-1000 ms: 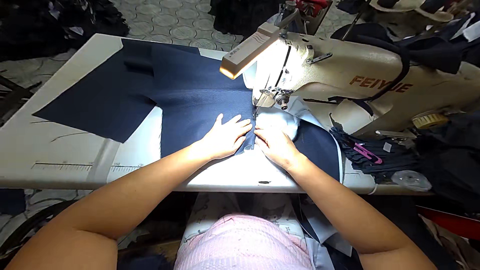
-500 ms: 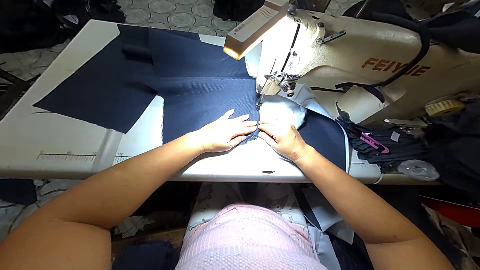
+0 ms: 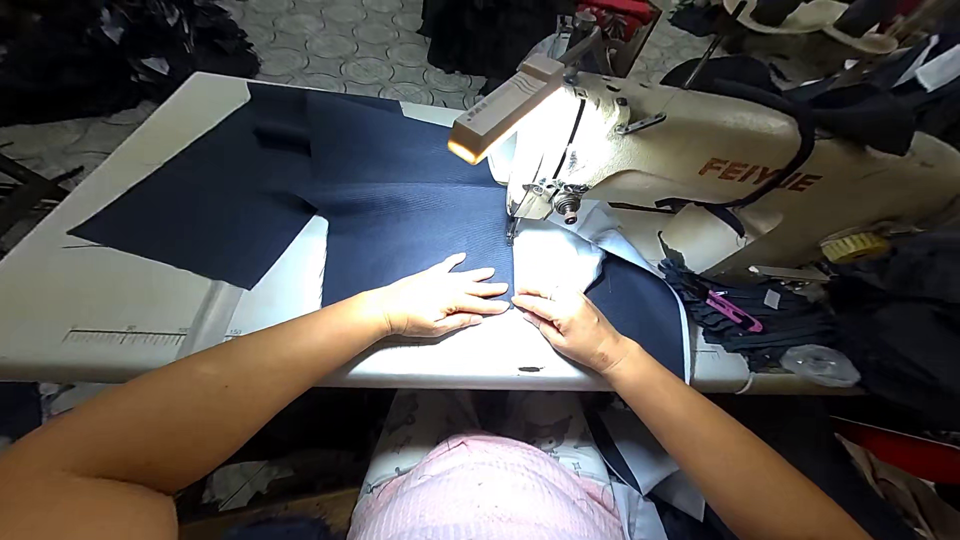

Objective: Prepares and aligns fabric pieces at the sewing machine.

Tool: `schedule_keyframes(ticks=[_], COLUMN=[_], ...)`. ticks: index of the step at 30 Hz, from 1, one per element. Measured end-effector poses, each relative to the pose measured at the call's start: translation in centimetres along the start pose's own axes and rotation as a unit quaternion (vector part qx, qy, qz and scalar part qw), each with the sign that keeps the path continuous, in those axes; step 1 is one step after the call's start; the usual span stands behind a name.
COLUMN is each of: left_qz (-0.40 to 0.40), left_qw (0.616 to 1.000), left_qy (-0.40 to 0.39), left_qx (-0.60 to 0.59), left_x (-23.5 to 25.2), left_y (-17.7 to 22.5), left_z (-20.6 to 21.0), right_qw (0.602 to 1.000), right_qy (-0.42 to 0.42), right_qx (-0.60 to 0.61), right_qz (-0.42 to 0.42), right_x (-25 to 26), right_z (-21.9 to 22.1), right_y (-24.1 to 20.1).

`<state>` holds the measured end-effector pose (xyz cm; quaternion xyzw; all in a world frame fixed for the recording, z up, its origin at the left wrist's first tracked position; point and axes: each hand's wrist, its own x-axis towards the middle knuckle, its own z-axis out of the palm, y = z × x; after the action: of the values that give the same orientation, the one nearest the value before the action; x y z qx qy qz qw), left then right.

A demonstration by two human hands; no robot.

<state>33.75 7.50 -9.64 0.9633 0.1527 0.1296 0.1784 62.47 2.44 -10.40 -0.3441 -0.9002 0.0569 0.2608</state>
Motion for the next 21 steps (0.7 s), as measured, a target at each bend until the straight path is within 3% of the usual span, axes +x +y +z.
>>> schedule_keyframes(ticks=[16, 21], left_qz=[-0.042, -0.079], left_qw=[0.999, 0.997], left_qy=[-0.009, -0.001], left_qx=[0.011, 0.013], left_x=[2.7, 3.7], left_y=[-5.2, -6.8], left_z=[-2.7, -3.2], right_qw=[1.0, 0.998], right_qy=[-0.008, 0.018], right_qx=[0.016, 0.05], right_qz=[-0.016, 0.035], right_x=[4.4, 5.7], right_z=[-0.4, -0.2], right_y=[4.5, 6.0])
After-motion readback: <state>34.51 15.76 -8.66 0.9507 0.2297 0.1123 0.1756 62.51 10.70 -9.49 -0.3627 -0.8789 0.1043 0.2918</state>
